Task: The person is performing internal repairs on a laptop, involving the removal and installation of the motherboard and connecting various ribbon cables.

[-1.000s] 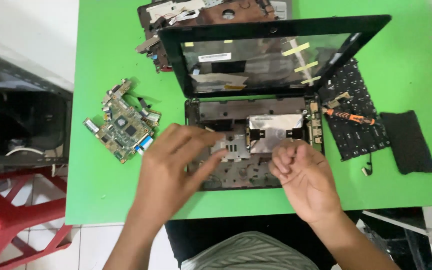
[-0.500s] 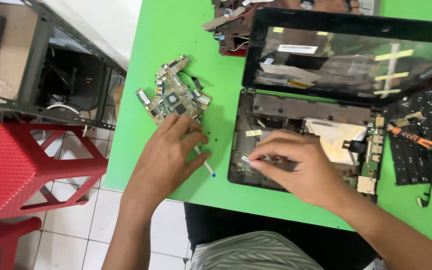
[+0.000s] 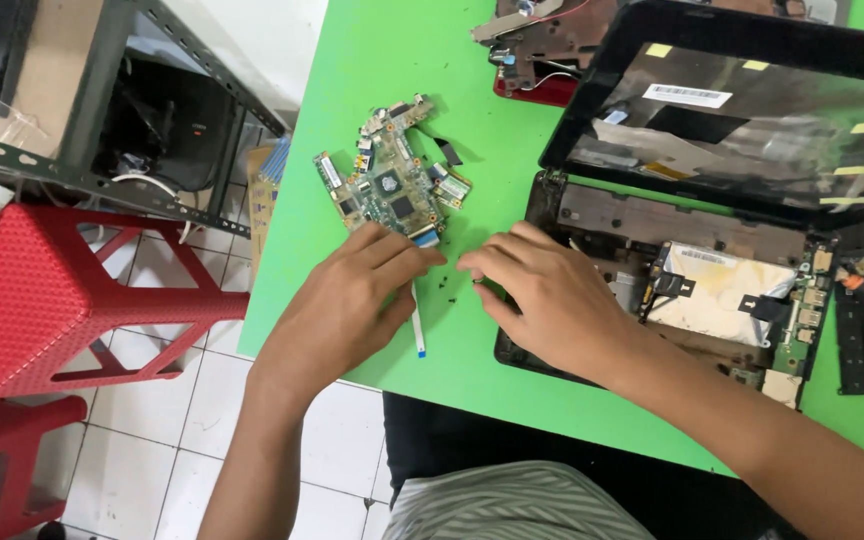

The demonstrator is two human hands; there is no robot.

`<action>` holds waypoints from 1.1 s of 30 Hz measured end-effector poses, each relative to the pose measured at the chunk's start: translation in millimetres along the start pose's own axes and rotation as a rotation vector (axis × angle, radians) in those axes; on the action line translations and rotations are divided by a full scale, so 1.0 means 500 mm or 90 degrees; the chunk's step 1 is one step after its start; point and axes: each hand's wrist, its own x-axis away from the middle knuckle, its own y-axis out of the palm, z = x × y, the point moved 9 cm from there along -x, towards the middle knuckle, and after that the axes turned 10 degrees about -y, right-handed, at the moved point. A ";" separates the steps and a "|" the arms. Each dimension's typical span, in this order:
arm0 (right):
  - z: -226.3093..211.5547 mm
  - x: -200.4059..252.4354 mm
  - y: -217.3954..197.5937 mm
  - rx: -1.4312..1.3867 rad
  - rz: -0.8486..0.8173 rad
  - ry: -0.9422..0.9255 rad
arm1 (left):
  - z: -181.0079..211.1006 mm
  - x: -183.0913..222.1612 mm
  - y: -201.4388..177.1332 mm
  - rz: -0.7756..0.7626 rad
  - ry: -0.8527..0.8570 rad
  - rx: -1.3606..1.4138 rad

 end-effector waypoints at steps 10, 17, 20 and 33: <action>0.017 0.000 -0.015 -0.107 0.036 0.003 | -0.018 0.014 -0.019 0.064 -0.024 0.101; 0.002 -0.004 -0.013 -0.028 0.034 -0.023 | -0.026 0.002 -0.040 0.118 -0.037 0.190; -0.006 -0.009 0.009 0.037 0.015 -0.025 | -0.035 -0.003 -0.044 0.156 -0.051 0.233; -0.001 -0.019 0.020 0.139 0.029 -0.038 | -0.077 -0.002 -0.028 0.210 -0.088 0.359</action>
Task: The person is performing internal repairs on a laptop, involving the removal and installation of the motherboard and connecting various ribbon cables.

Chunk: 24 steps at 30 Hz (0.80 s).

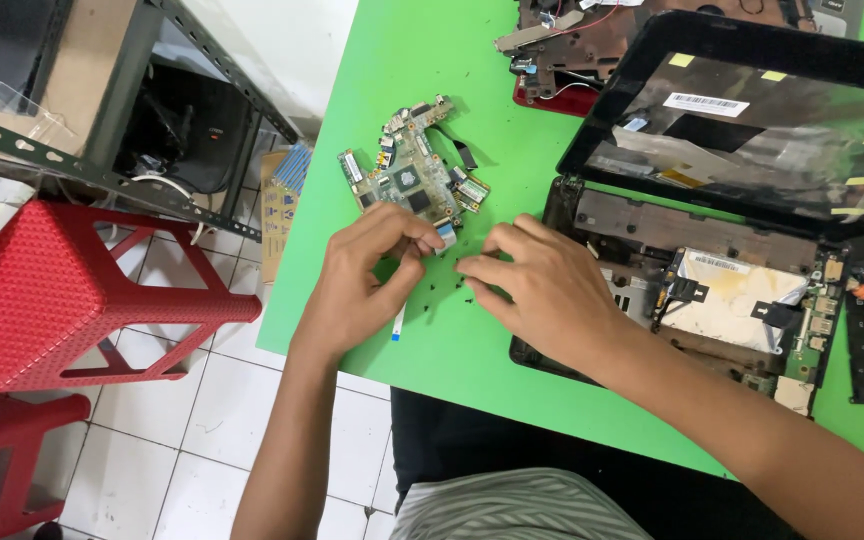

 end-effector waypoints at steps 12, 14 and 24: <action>-0.012 -0.009 0.019 0.030 0.009 -0.035 | -0.011 0.001 0.005 0.003 -0.003 -0.011; -0.014 -0.009 0.024 0.040 0.013 -0.051 | -0.014 0.001 0.007 0.009 0.003 -0.014; 0.099 0.037 -0.067 -0.444 0.197 0.186 | -0.001 0.017 0.009 0.017 0.064 -0.070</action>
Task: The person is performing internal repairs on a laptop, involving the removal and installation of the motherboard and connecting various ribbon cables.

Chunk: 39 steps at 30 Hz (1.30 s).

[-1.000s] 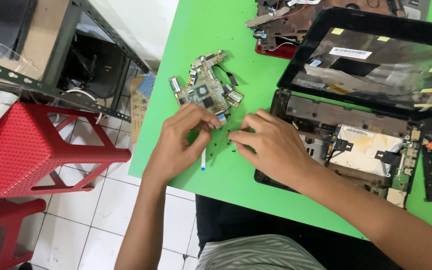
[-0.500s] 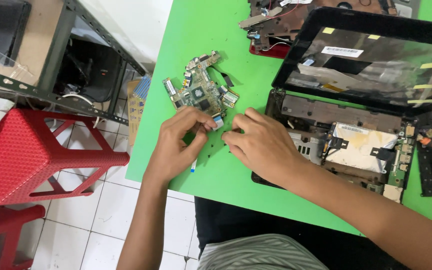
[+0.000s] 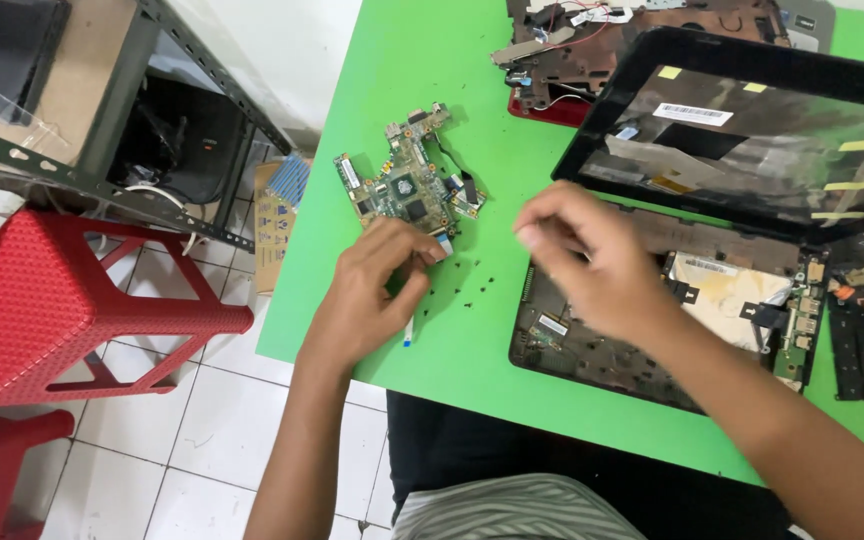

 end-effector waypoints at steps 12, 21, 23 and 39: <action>0.006 0.090 -0.035 -0.501 0.164 0.167 | 0.179 -0.060 0.044 -0.077 0.215 -0.007; 0.000 0.086 -0.098 -0.530 0.269 0.146 | 0.248 -0.144 0.103 -0.125 0.403 0.043; 0.005 0.088 -0.100 -0.522 0.267 0.148 | 0.217 -0.144 0.127 -0.117 0.405 0.069; 0.015 0.091 -0.054 -0.665 0.204 0.187 | 0.221 -0.108 0.102 0.004 0.439 0.084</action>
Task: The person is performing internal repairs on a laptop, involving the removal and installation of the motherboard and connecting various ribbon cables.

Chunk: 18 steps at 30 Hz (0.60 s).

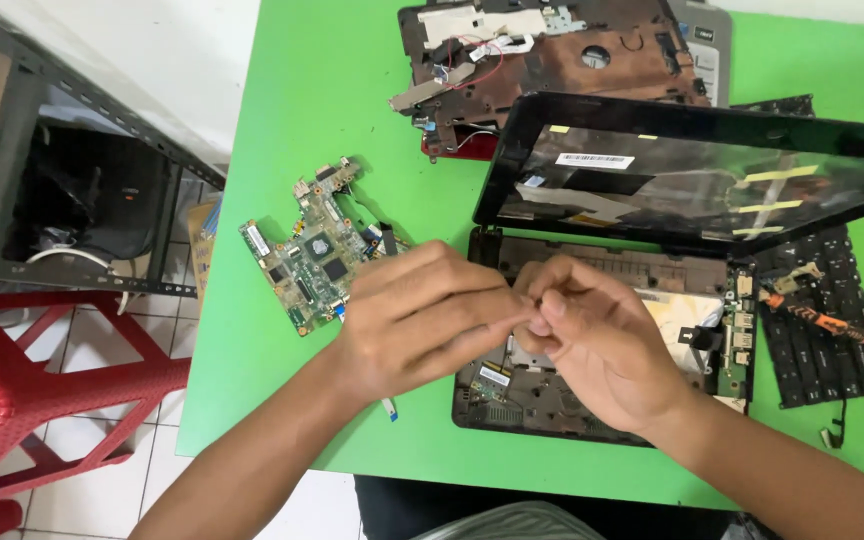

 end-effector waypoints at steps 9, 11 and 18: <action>0.001 0.008 -0.018 0.034 -0.003 -0.036 | -0.001 -0.010 0.009 -0.020 -0.012 -0.039; 0.006 0.008 -0.027 0.034 -0.003 -0.036 | -0.003 -0.013 0.009 -0.020 -0.007 -0.051; 0.004 0.010 -0.040 0.084 0.011 -0.065 | -0.006 -0.011 0.011 -0.033 0.003 -0.084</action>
